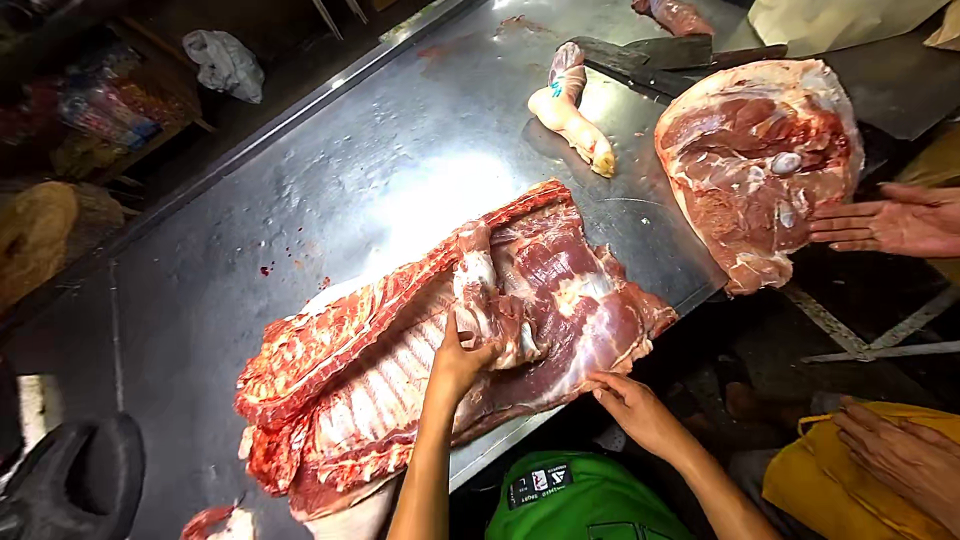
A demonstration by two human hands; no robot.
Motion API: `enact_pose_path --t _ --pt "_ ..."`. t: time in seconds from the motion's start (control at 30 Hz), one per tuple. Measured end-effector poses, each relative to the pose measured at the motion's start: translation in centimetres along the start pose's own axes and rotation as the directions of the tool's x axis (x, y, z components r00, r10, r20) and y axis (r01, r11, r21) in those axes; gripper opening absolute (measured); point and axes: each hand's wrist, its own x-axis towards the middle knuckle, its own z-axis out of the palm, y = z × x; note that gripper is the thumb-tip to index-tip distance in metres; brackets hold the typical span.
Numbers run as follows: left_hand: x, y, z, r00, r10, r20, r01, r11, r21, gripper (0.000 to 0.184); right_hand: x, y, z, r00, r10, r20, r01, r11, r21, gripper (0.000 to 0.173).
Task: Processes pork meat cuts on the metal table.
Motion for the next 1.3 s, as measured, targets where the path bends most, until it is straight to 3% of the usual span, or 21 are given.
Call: enact_pose_path --t 0.07,0.13,0.23,0.37,0.43,0.6,0.67,0.77,0.8,0.93,1.1,1.2,1.3 --pt "-1.6 1.8 0.7 0.981 0.112 -0.156 -0.074 0.970 0.234 0.107 -0.9 1.2 -0.1 1.000 -0.008 -0.010 0.008 1.000 -0.001 0.038" --pt "-2.8 3.7 3.8 0.921 0.297 -0.254 -0.178 0.898 0.403 0.104 -2.0 2.8 -0.4 1.000 0.016 -0.015 -0.015 0.999 0.039 0.038" --pt "-2.1 3.9 8.2 0.931 0.257 -0.257 -0.102 0.863 0.495 0.112 -4.0 5.4 -0.3 0.997 0.070 -0.014 -0.068 0.994 0.084 0.037" --pt "-1.9 1.6 6.0 0.975 0.022 -0.221 0.054 0.942 0.331 0.112 -6.7 8.7 -0.9 0.992 0.114 -0.055 -0.106 0.986 0.132 0.035" --pt "-1.8 0.1 4.8 0.976 0.019 -0.216 0.031 0.974 0.224 0.093 -8.0 10.6 -1.2 0.988 0.137 -0.071 -0.126 0.981 0.146 0.035" --pt "-0.7 -3.1 4.2 0.943 0.046 -0.329 0.027 0.976 0.214 0.052 -11.2 14.1 -2.5 0.979 0.195 -0.054 -0.188 0.974 0.126 0.036" --pt "0.1 -5.2 3.3 0.947 0.069 -0.313 -0.067 0.998 0.015 0.040 -12.2 15.2 -3.1 0.978 0.206 -0.039 -0.200 0.972 0.124 0.037" --pt "0.6 -5.4 1.7 0.948 0.014 -0.318 -0.162 0.881 -0.444 0.052 -12.9 15.7 -3.8 0.978 0.209 0.010 -0.209 0.973 0.102 0.039" --pt "0.6 -4.5 1.1 0.955 -0.011 -0.297 -0.138 0.868 -0.477 0.052 -12.8 15.7 -3.9 0.977 0.208 0.036 -0.211 0.974 0.086 0.040" --pt "3.0 -1.5 0.3 0.986 0.016 -0.163 -0.070 0.941 -0.331 0.047 -11.5 14.6 -4.3 0.968 0.216 0.128 -0.217 0.976 -0.006 0.042" --pt "7.7 -1.5 0.0 0.999 -0.016 -0.035 -0.010 0.772 -0.636 0.034 -9.2 11.9 -4.9 0.970 0.218 0.110 -0.215 0.976 -0.040 0.042" --pt "7.9 -1.2 0.2 1.000 -0.004 0.020 0.017 0.702 -0.712 0.025 -8.0 10.5 -4.9 0.969 0.224 0.107 -0.222 0.975 -0.023 0.042" --pt "7.1 -0.6 0.6 0.999 0.041 0.032 -0.001 0.638 -0.770 0.028 -7.0 9.5 -5.0 0.967 0.232 0.106 -0.230 0.973 -0.027 0.042"
